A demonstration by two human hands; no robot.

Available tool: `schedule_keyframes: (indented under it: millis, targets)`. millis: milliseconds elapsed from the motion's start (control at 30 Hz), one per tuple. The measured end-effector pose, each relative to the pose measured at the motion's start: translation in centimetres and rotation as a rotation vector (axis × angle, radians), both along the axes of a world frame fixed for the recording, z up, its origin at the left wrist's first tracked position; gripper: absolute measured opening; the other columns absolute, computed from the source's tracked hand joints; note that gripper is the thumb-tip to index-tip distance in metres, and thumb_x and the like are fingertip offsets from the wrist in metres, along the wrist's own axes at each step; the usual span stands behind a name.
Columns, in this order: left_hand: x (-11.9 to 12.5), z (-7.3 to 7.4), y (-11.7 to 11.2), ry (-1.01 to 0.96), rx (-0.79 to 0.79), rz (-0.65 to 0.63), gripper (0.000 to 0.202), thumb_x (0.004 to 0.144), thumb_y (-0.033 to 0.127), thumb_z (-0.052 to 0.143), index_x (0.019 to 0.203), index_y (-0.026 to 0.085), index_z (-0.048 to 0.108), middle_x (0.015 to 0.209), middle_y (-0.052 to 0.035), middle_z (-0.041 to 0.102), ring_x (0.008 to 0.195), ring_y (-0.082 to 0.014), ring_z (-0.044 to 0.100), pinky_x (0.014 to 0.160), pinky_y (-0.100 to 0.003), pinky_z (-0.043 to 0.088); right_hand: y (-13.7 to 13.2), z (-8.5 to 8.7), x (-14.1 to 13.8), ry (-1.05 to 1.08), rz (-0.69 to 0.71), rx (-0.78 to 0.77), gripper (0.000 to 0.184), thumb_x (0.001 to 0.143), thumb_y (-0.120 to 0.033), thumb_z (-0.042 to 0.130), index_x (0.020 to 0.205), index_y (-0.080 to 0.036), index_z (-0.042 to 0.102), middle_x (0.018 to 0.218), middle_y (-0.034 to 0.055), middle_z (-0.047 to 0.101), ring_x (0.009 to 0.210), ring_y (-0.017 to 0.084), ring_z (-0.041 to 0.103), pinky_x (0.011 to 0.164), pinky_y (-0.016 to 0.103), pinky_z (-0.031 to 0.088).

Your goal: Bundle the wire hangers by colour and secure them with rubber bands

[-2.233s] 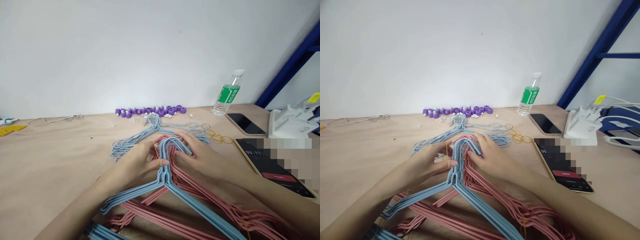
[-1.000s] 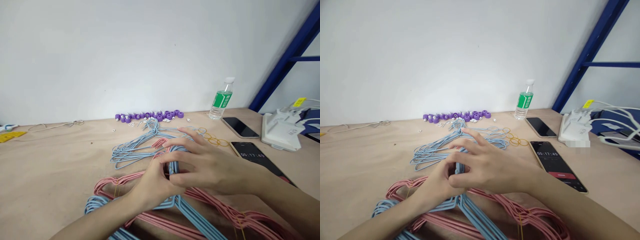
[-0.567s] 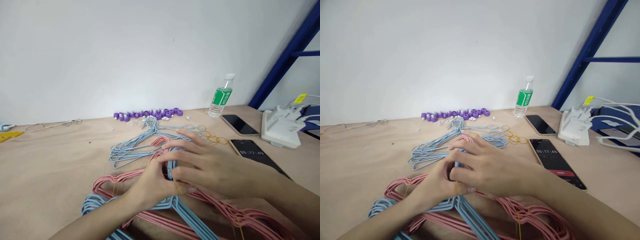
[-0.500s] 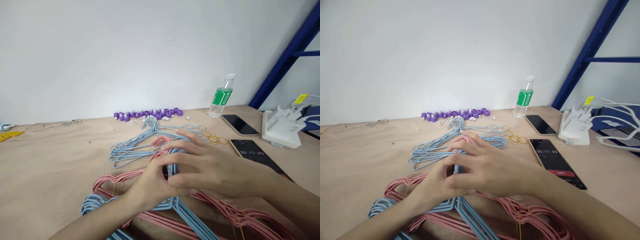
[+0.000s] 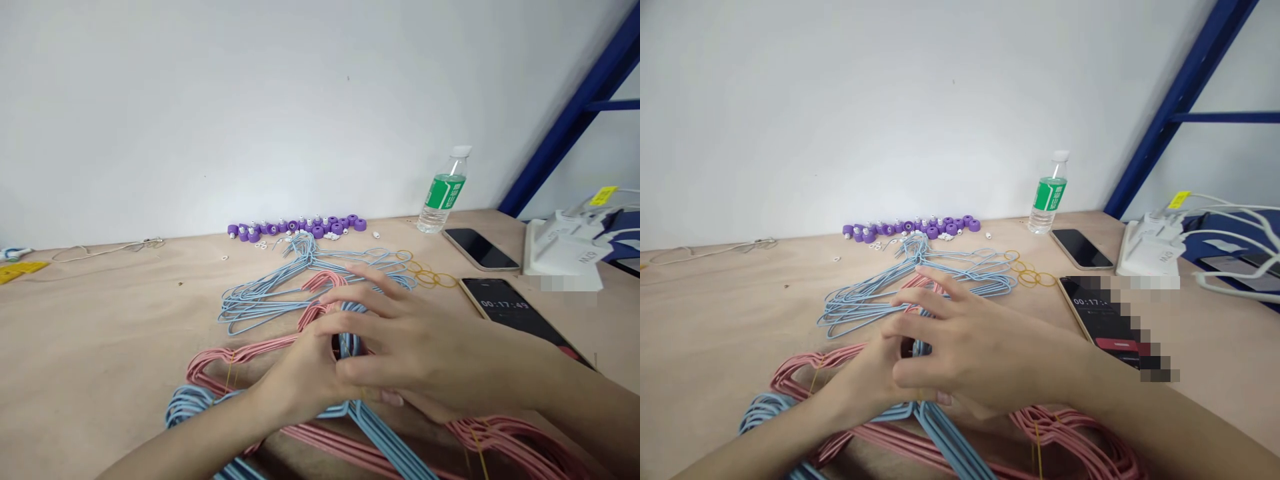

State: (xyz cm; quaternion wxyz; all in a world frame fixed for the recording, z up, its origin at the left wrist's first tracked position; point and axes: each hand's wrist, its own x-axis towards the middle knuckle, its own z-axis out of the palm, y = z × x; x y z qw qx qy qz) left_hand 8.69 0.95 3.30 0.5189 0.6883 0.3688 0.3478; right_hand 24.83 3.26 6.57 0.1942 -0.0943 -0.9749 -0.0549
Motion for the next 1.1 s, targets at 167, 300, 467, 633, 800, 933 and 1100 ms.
schedule_keyframes:
  millis: [167,300,467,633,800,933,1100]
  targets:
    - [0.2,-0.3,0.4,0.028,-0.006,0.011,0.05,0.051,0.019,0.078,0.097,0.02,0.059,0.107,-0.0033,0.058,0.104,-0.0236,0.051,0.089,-0.035,0.043,-0.2,0.2,-0.1,-0.062,0.029,-0.107,0.008,0.076,-0.019,0.052,0.076,-0.024,0.059,0.111,0.0031,0.052,0.109,0.022,0.041,0.098,0.048,0.029]
    - [0.5,-0.3,0.2,0.004,-0.034,0.034,0.041,0.059,0.012,0.066,0.098,0.019,0.055,0.097,-0.0013,0.058,0.091,-0.0192,0.053,0.076,-0.027,0.044,0.3,0.7,0.5,0.025,0.022,-0.009,0.009,0.073,-0.023,0.053,0.065,-0.02,0.054,0.1,0.005,0.053,0.101,0.022,0.042,0.094,0.045,0.03]
    - [1.0,0.7,-0.5,0.057,-0.215,0.071,0.019,0.066,0.016,0.052,0.085,0.016,0.052,0.068,0.0045,0.047,0.061,-0.0097,0.045,0.054,-0.02,0.037,2.3,1.5,1.7,0.249,0.035,0.22,0.033,0.089,-0.037,0.031,0.068,-0.02,0.051,0.091,0.0025,0.052,0.095,0.02,0.043,0.089,0.047,0.028]
    - [1.5,1.2,-0.9,0.02,-0.24,0.108,0.014,0.065,0.016,0.052,0.079,0.017,0.047,0.064,0.0057,0.044,0.055,-0.0073,0.041,0.048,-0.018,0.032,2.4,1.7,1.4,0.359,0.058,0.188,0.035,0.089,-0.031,0.026,0.063,-0.021,0.045,0.079,-0.0001,0.049,0.086,0.017,0.044,0.087,0.043,0.03]
    - [1.6,1.2,-1.8,-0.026,-0.291,0.116,0.013,0.062,0.014,0.052,0.07,0.018,0.044,0.06,0.0063,0.043,0.054,-0.0076,0.04,0.049,-0.019,0.033,2.2,1.8,1.1,0.423,0.068,0.176,0.037,0.09,-0.028,0.025,0.058,-0.019,0.041,0.073,0.0002,0.046,0.077,0.015,0.044,0.078,0.038,0.034]
    - [1.1,1.8,-1.4,-0.098,-0.232,0.224,0.014,0.058,0.014,0.055,0.067,0.018,0.045,0.058,0.0056,0.044,0.054,-0.0081,0.041,0.048,-0.018,0.033,3.0,2.6,2.0,0.461,0.026,0.163,0.039,0.091,-0.028,0.027,0.055,-0.018,0.041,0.067,0.0005,0.045,0.073,0.015,0.043,0.075,0.038,0.033]
    - [-0.2,3.1,0.2,-0.208,-0.182,0.408,0.013,0.059,0.018,0.061,0.066,0.016,0.05,0.054,0.0062,0.046,0.049,-0.0067,0.043,0.048,-0.017,0.034,2.1,3.8,3.1,0.082,0.027,-0.24,0.045,0.092,-0.034,0.031,0.056,-0.017,0.054,0.061,-0.0011,0.047,0.058,0.009,0.043,0.059,0.025,0.037]
